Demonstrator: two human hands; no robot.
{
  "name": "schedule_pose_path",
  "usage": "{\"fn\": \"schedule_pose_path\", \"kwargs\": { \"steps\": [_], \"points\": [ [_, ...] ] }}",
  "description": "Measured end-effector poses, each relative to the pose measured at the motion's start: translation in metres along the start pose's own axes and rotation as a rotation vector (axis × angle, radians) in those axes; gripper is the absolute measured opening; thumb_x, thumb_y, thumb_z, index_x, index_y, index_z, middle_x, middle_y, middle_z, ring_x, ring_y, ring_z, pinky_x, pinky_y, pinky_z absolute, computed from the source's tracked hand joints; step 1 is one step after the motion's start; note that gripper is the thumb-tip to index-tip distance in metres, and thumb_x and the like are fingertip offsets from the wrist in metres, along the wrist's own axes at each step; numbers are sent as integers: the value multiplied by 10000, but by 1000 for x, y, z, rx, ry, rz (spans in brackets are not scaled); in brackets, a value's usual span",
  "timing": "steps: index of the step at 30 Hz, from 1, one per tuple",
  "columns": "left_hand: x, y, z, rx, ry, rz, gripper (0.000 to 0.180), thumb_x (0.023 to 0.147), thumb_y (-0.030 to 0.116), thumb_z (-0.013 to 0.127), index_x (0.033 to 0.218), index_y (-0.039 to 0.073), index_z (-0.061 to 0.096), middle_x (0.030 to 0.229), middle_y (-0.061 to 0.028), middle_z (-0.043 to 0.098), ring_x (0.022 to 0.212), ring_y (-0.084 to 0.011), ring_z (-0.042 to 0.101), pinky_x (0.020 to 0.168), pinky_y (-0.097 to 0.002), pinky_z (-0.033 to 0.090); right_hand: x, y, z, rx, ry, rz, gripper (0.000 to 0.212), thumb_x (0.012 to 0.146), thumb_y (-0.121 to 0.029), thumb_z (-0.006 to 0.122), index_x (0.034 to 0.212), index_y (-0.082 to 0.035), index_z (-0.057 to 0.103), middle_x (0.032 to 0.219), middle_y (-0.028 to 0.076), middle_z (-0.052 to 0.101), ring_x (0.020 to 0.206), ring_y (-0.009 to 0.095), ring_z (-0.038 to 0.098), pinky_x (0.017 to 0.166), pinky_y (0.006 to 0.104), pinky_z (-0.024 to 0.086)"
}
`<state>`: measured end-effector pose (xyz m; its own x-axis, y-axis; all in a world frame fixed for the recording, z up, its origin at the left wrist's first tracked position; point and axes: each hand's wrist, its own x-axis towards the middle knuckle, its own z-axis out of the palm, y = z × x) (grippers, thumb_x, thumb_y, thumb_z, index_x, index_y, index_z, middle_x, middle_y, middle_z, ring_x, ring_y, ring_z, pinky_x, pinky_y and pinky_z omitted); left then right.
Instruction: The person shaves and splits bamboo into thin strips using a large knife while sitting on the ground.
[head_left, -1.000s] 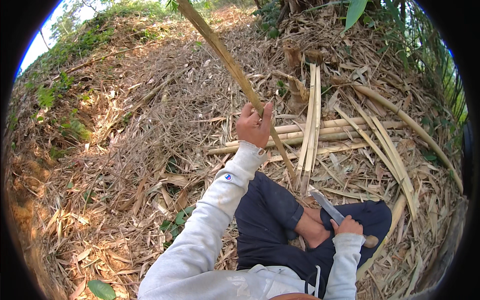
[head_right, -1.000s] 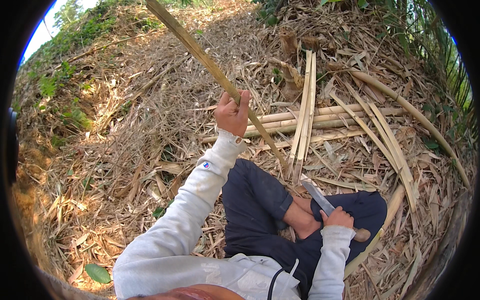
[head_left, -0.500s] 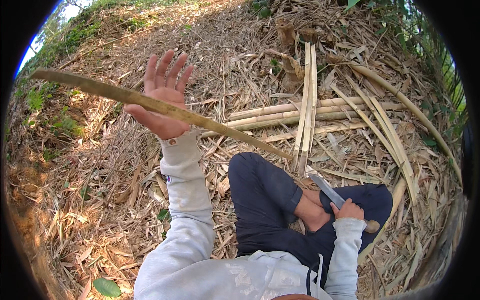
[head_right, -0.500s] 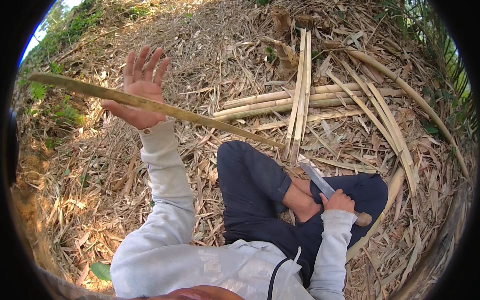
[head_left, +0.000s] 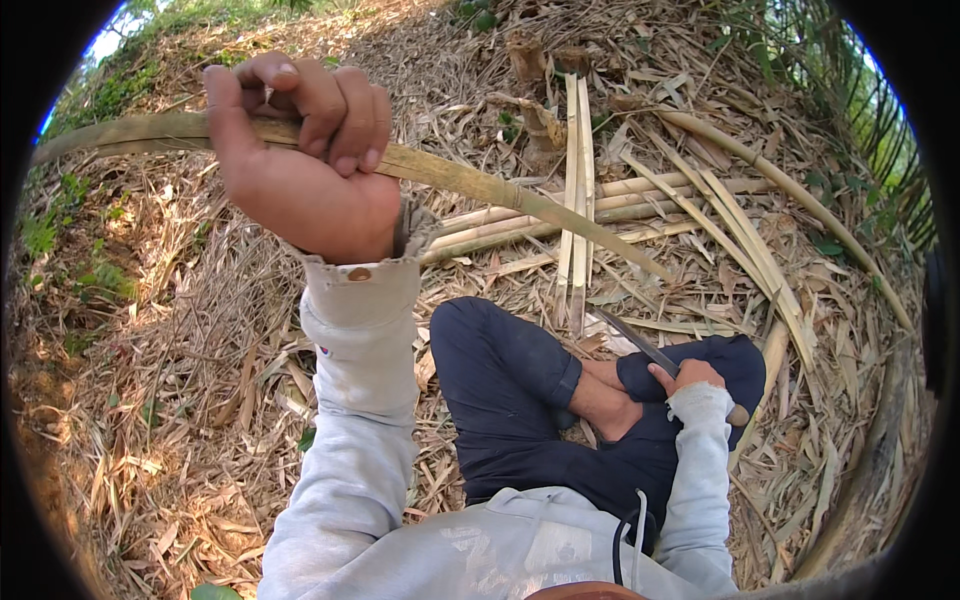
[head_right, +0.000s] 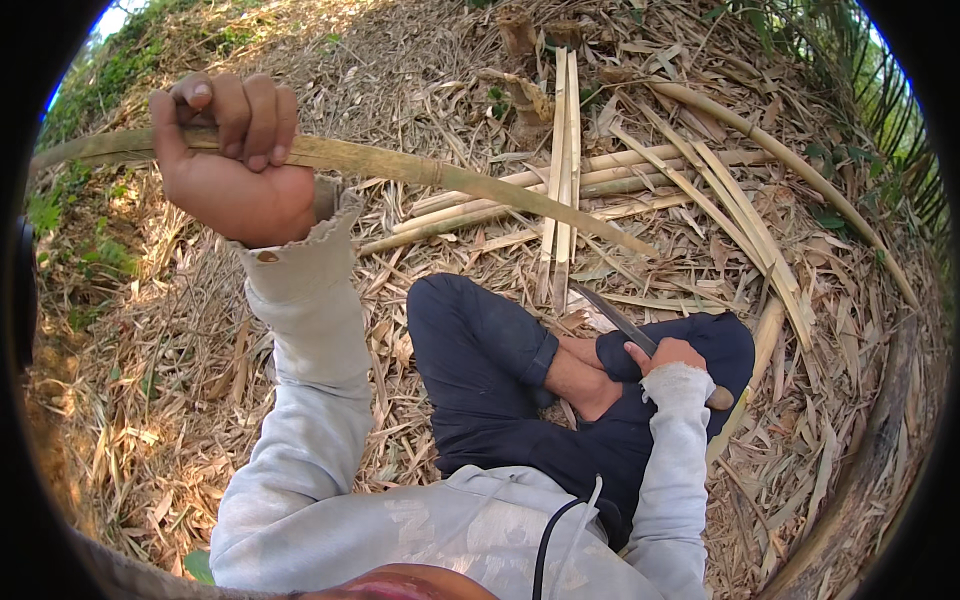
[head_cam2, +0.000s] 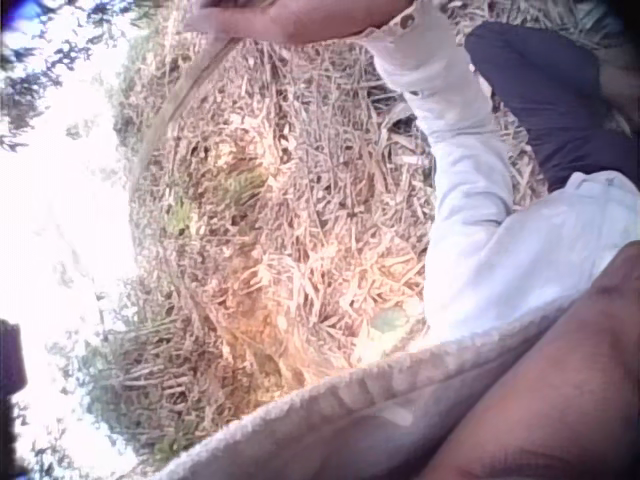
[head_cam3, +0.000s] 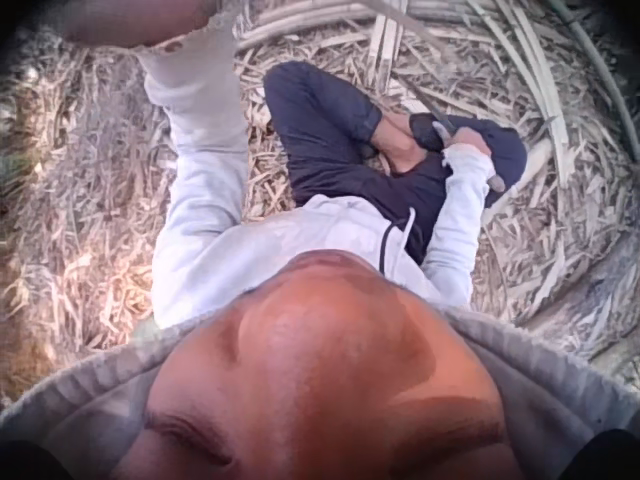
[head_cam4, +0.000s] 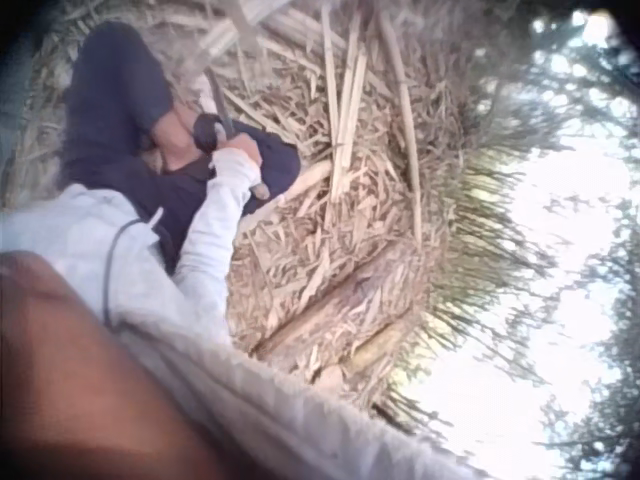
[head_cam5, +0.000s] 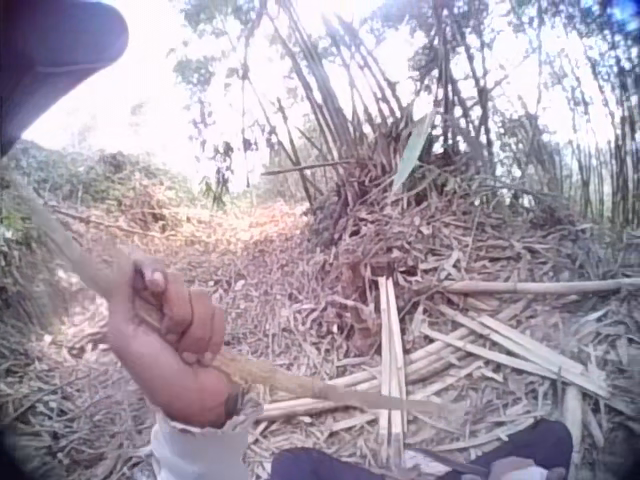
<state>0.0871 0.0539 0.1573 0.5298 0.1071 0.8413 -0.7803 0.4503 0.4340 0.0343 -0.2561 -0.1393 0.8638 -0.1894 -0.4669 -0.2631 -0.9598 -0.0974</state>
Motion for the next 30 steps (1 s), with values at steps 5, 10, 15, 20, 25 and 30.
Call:
{"fn": "schedule_pose_path", "kwargs": {
  "steps": [5, 10, 15, 20, 25, 30],
  "points": [
    [-41, -78, 19, 115, 347, -6, 472, 1031, 459, 391, 788, 65, 482, 475, 10, 285, 362, -84, 223, 348, -255, 174, -9, 28, -28, 167, 190, 116, 683, 795, -684, 633, 867, -9, 710, 852, 179, 706, 856, 347, 689, 785, 428, 537],
    [-73, -125, 27, 185, 454, -99, 422, 1028, 426, 421, 797, 79, 482, 485, 12, 280, 377, -82, 223, 357, -251, 172, -50, 51, -45, 377, 285, -112, 549, 888, -535, 628, 794, 4, 667, 658, 193, 618, 667, 354, 641, 619, 429, 478],
    [-87, -132, 40, 249, 457, -94, 403, 1024, 420, 425, 817, 81, 494, 493, 10, 294, 385, -82, 246, 358, -242, 181, -76, 20, -30, 1076, 90, -319, 404, 993, -344, 567, 858, 23, 672, 541, 45, 532, 486, 112, 479, 488, 305, 399],
    [-90, -134, 55, 389, 588, 166, 568, 972, 625, 372, 846, 79, 471, 604, -36, 370, 416, -95, 320, 342, -229, 229, -63, -33, 18, 1349, 122, -428, 347, 1023, -309, 513, 1004, -14, 694, 610, -22, 555, 541, 49, 499, 498, 226, 408],
    [-71, -150, 71, 352, 489, 82, 664, 941, 717, 300, 830, 79, 445, 632, -28, 378, 428, -96, 300, 369, -221, 154, -75, -49, 57, 1341, 203, -149, 224, 958, -210, 588, 1044, -14, 654, 664, 27, 640, 519, 99, 569, 508, 267, 475],
    [-48, -127, 99, 320, 385, 178, 673, 949, 694, 318, 831, 58, 502, 591, -25, 368, 395, -95, 281, 337, -226, 192, -82, -21, 105, 1224, 192, -61, 321, 874, -133, 603, 1161, 5, 568, 771, 64, 710, 532, 129, 619, 520, 288, 526]
  ]
}}
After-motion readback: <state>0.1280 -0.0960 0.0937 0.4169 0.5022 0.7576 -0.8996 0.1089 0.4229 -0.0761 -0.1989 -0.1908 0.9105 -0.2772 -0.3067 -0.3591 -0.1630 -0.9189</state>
